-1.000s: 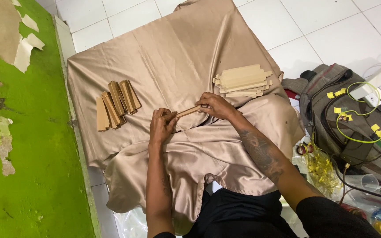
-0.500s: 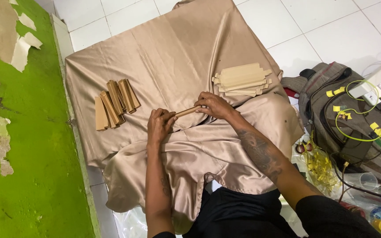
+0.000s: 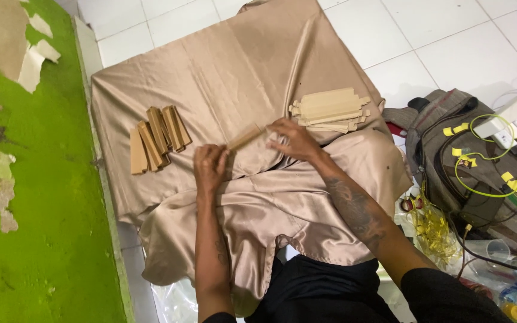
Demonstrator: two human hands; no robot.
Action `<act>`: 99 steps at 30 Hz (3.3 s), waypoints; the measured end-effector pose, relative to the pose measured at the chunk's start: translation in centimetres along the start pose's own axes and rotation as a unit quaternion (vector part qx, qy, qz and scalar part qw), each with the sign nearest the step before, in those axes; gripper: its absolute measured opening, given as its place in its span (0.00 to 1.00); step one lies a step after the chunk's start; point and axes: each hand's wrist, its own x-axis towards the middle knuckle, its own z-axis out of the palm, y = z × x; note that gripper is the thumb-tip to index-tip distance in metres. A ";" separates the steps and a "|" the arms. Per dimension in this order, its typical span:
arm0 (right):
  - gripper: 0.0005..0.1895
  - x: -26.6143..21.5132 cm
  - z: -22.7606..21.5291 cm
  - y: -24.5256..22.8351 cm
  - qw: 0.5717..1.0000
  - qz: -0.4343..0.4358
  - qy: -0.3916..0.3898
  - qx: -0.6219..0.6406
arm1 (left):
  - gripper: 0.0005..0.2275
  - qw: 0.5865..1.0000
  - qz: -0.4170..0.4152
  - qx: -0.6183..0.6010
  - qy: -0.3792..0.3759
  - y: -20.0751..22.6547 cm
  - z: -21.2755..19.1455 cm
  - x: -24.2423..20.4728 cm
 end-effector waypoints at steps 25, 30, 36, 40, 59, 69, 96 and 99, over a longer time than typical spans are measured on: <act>0.31 -1.6 -5.2 3.3 0.913 0.292 0.061 -0.278 | 0.23 0.881 -0.252 0.195 0.349 -6.5 -3.0 0.7; 0.17 -2.5 -3.6 8.8 0.922 0.241 0.056 -0.297 | 0.16 0.916 -0.153 0.163 0.334 -7.4 -1.3 -0.1; 0.26 -1.9 -4.4 6.5 0.943 0.192 0.017 -0.271 | 0.14 0.940 -0.117 0.085 0.309 -7.5 0.6 -0.6; 0.32 -2.0 -5.7 4.2 0.948 0.195 -0.017 -0.250 | 0.13 0.946 -0.100 0.055 0.303 -4.1 -1.0 0.6; 0.07 -2.8 -4.8 9.4 0.939 0.142 0.104 -0.296 | 0.06 0.977 -0.087 -0.128 0.148 0.6 0.6 1.0; 0.10 -0.5 3.2 -0.7 0.872 -0.339 0.214 -0.280 | 0.34 0.770 -0.211 -0.581 -0.159 -5.2 8.2 -2.1; 0.28 -0.7 2.9 0.3 0.982 0.097 0.077 0.142 | 0.08 0.840 -0.286 -0.462 0.003 -2.9 4.8 -0.6; 0.15 0.1 2.6 -0.3 0.995 0.045 0.080 0.025 | 0.06 0.889 -0.259 -0.376 0.020 0.6 3.2 0.3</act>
